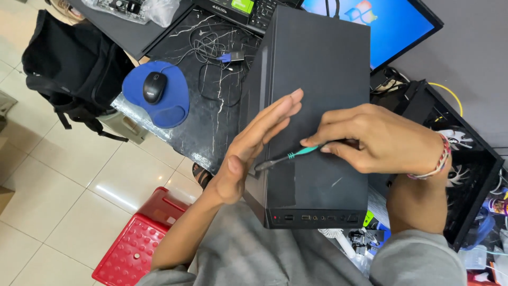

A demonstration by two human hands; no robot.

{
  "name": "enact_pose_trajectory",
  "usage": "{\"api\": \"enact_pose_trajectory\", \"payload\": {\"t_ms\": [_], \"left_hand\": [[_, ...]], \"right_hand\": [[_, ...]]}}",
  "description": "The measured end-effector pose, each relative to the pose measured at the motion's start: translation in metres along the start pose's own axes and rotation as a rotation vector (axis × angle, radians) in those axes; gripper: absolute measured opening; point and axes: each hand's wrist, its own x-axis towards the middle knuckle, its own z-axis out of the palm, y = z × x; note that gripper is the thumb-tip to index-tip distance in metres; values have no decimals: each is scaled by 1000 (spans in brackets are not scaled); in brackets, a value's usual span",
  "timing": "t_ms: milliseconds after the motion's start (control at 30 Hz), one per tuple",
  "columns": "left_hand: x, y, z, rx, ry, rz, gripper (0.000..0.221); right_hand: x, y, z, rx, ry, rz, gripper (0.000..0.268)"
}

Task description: Cleaning a computer case with a brush, connecting rear cables, and using a small tool to smooth out tape on the front panel.

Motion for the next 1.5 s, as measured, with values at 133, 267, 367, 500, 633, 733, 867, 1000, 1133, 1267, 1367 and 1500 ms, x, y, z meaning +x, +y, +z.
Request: {"api": "enact_pose_trajectory", "payload": {"t_ms": [133, 267, 367, 500, 633, 733, 867, 1000, 1133, 1267, 1367, 1500], "left_hand": [[-8, -2, 6, 13, 26, 9, 103], [-16, -4, 11, 36, 64, 25, 102], [-21, -5, 13, 41, 90, 28, 101], [-30, -2, 15, 54, 133, 13, 87], [-42, -32, 12, 88, 183, 55, 64], [-46, -48, 11, 158, 195, 81, 64], [-49, -68, 8, 23, 211, 26, 72], [-48, -71, 11, 12, 252, -13, 74], [-47, -68, 12, 36, 247, -35, 71], [-47, -66, 14, 38, 256, -61, 69], [-48, -67, 14, 40, 252, -67, 69], [-48, -66, 12, 42, 225, -54, 68]], "right_hand": [[-9, -14, 6, -179, 46, 42, 34], [-18, -30, 12, -313, 54, 103, 41], [-25, -46, 13, -487, 94, 123, 43], [-35, -54, 6, -639, 181, 125, 43], [-37, -49, 0, -567, 225, 123, 37], [-39, -45, -1, -368, 178, 71, 37], [-41, -38, 2, -303, 167, 66, 36], [-43, -33, 1, -276, 171, 65, 37], [-43, -34, -1, -235, 167, 58, 36], [-46, -32, -1, -229, 163, 72, 34], [-50, -31, 0, -217, 172, 98, 34], [-49, -40, -1, -188, 184, 162, 30]]}}
